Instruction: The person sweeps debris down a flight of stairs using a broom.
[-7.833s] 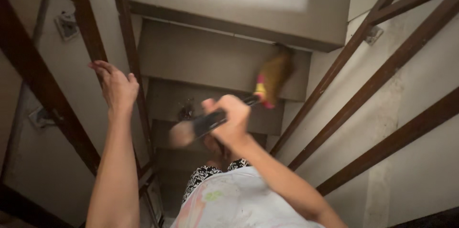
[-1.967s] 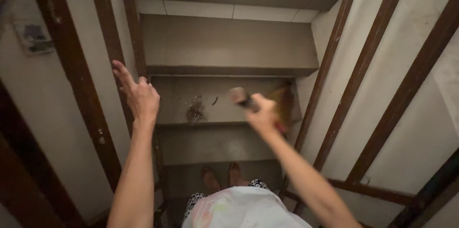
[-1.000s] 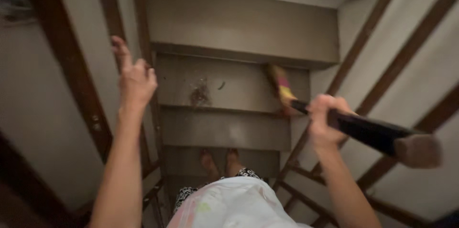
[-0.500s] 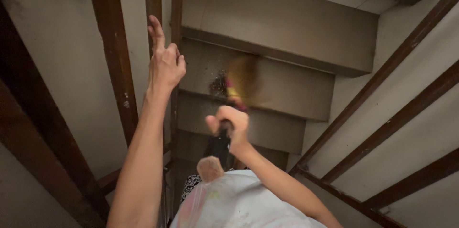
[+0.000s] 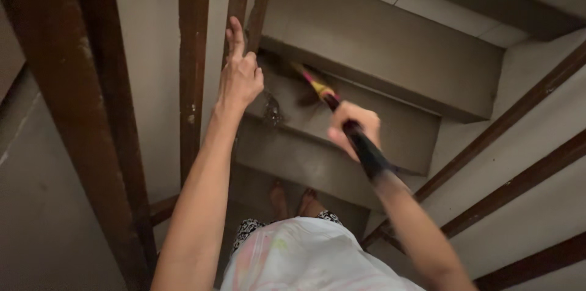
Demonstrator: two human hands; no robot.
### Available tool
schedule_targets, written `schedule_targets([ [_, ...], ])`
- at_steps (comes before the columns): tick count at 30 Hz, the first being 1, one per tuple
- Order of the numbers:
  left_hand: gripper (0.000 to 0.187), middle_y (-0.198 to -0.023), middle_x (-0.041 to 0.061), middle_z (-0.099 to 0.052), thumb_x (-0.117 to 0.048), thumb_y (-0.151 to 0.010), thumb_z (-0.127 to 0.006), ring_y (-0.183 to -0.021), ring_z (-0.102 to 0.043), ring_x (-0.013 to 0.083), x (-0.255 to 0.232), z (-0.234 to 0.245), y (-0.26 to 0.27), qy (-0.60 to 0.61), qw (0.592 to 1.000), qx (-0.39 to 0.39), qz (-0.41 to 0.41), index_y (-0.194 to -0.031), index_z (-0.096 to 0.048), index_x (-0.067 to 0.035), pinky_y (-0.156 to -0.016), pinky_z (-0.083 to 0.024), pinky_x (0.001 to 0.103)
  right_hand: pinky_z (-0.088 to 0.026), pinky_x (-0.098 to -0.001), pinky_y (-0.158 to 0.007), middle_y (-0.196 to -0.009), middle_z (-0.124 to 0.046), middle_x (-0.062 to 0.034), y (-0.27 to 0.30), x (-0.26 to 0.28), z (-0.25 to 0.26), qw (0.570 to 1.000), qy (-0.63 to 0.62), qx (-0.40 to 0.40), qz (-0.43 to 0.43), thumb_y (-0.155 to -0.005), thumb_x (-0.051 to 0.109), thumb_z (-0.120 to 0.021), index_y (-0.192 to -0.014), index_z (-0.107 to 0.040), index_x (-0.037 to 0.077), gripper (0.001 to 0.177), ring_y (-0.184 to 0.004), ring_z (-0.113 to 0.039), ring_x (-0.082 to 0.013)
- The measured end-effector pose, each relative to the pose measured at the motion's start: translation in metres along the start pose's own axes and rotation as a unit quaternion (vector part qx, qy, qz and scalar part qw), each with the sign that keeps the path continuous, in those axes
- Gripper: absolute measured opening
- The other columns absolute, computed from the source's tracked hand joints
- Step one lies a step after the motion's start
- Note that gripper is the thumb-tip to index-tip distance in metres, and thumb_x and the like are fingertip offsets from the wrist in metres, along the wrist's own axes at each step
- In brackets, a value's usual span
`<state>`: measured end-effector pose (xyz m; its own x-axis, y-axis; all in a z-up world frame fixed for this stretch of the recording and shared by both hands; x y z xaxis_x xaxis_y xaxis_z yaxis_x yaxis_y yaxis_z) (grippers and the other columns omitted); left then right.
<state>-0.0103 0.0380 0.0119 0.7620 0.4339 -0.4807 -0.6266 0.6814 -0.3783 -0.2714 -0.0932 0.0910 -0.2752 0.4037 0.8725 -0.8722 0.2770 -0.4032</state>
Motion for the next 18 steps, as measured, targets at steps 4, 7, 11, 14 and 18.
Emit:
schedule_targets([
  [4,0.009,-0.172,0.023,0.003,0.000,-0.087,-0.070,-0.155,-0.025,0.0454,0.010,-0.002,-0.006,0.008,0.999,0.032,0.036,-0.089,-0.067,0.009,-0.105,-0.055,0.046,-0.043,-0.0291,-0.062,-0.074,-0.058,-0.0050,0.028,-0.053,-0.021,0.996,0.032,-0.076,-0.025,-0.084,0.031,-0.082,-0.075,-0.055,0.006,0.037,-0.066,-0.054,-0.0176],
  [7,0.011,-0.170,0.026,0.004,0.000,-0.085,-0.072,-0.153,-0.023,0.0479,0.004,-0.007,0.003,-0.002,1.000,-0.005,-0.004,-0.090,-0.068,0.009,-0.108,-0.054,0.047,-0.045,-0.0295,-0.062,-0.074,-0.059,-0.0045,0.052,-0.049,-0.038,0.999,-0.018,-0.049,0.010,-0.084,0.039,-0.083,-0.073,-0.055,0.007,0.044,-0.066,-0.058,-0.0184],
  [11,0.009,-0.169,0.024,0.002,0.000,-0.084,-0.073,-0.154,-0.022,0.0469,0.001,-0.005,-0.002,-0.030,0.999,0.011,0.015,-0.087,-0.070,0.008,-0.107,-0.049,0.053,-0.049,-0.0320,-0.067,-0.071,-0.058,-0.0036,0.068,-0.010,-0.038,0.997,-0.060,-0.021,0.035,-0.091,0.045,-0.081,-0.071,-0.055,0.007,0.050,-0.068,-0.060,-0.0217],
  [14,0.008,-0.170,0.024,0.003,0.002,-0.086,-0.069,-0.156,-0.020,0.0464,0.001,-0.004,0.001,-0.009,0.998,0.043,0.047,-0.086,-0.068,0.010,-0.107,-0.052,0.050,-0.053,-0.0324,-0.070,-0.066,-0.056,-0.0017,0.069,0.007,-0.027,0.994,-0.089,-0.054,0.029,-0.090,0.053,-0.078,-0.069,-0.055,0.009,0.054,-0.064,-0.059,-0.0182],
  [18,0.008,-0.168,0.024,0.004,0.001,-0.085,-0.072,-0.154,-0.020,0.0465,-0.002,-0.005,0.000,-0.045,0.998,0.028,0.027,-0.084,-0.070,0.008,-0.113,-0.043,0.058,-0.054,-0.0344,-0.066,-0.060,-0.055,-0.0016,0.061,0.035,-0.005,0.989,-0.119,-0.062,0.055,-0.091,0.054,-0.076,-0.066,-0.055,0.009,0.056,-0.058,-0.058,-0.0184],
])
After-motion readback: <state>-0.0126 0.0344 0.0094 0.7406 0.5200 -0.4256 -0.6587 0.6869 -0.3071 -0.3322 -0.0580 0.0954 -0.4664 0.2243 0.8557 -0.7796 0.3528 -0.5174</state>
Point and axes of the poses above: each hand's wrist, its own y-axis away from the middle knuckle, its own z-axis out of the back of the hand, x = y × z, the point moved 5 cm from there along -y, towards the middle knuckle
